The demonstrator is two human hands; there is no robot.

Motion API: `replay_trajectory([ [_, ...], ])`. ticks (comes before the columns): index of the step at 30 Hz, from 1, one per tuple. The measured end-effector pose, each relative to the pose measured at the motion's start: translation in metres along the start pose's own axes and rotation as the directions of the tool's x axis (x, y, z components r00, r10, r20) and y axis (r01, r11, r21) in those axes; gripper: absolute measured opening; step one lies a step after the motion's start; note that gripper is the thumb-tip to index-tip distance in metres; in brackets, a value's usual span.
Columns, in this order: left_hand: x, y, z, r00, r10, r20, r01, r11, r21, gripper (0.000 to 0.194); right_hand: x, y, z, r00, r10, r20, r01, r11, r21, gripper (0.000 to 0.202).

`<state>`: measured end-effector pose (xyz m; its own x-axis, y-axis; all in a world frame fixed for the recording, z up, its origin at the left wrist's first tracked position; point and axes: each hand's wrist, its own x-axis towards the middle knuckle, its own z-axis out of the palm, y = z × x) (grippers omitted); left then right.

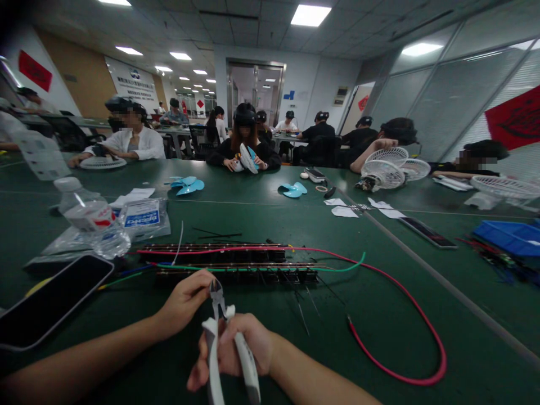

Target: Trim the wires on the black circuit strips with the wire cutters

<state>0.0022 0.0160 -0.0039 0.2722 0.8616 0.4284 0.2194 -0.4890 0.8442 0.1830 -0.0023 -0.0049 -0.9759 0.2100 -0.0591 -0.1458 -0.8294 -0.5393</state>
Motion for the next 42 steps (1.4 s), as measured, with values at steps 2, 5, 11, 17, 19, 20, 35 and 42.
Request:
replay_trajectory([
  [2,0.0,-0.001,0.0,1.0,0.004,0.009,-0.004,1.0,-0.001,0.02,-0.001,0.001,-0.002,1.0,-0.005,-0.001,0.005,1.0,-0.01,0.035],
  [5,0.0,-0.002,0.0,1.0,0.003,0.016,-0.003,1.0,-0.001,0.019,-0.001,0.001,-0.003,1.0,-0.01,-0.008,0.01,1.0,-0.013,0.035],
  [11,0.0,-0.001,0.0,1.0,-0.002,0.013,0.002,1.0,-0.011,0.019,-0.001,0.002,-0.003,1.0,-0.022,-0.02,0.022,0.999,-0.038,0.034],
  [17,0.0,-0.001,-0.001,1.0,0.004,0.014,-0.004,1.0,-0.011,0.02,-0.002,0.007,-0.005,0.996,-0.053,-0.066,0.05,0.998,-0.048,0.034],
  [19,0.0,-0.001,-0.001,1.0,0.004,0.013,-0.004,1.0,-0.01,0.02,-0.002,0.008,-0.005,0.995,-0.059,-0.085,0.055,0.998,-0.044,0.034],
  [20,0.0,-0.001,-0.001,1.0,0.005,0.012,-0.005,1.0,-0.009,0.021,-0.002,0.008,-0.005,0.994,-0.06,-0.093,0.056,0.997,-0.044,0.034],
  [35,0.001,0.0,0.0,1.0,-0.011,0.011,0.011,1.0,-0.02,0.022,0.003,0.014,-0.001,0.991,-0.104,-0.084,0.097,0.992,-0.08,0.034],
  [42,0.001,-0.001,0.0,1.0,-0.027,-0.003,0.027,1.0,-0.016,0.021,0.002,0.007,0.0,0.985,-0.09,-0.15,0.076,0.993,-0.095,0.036],
])
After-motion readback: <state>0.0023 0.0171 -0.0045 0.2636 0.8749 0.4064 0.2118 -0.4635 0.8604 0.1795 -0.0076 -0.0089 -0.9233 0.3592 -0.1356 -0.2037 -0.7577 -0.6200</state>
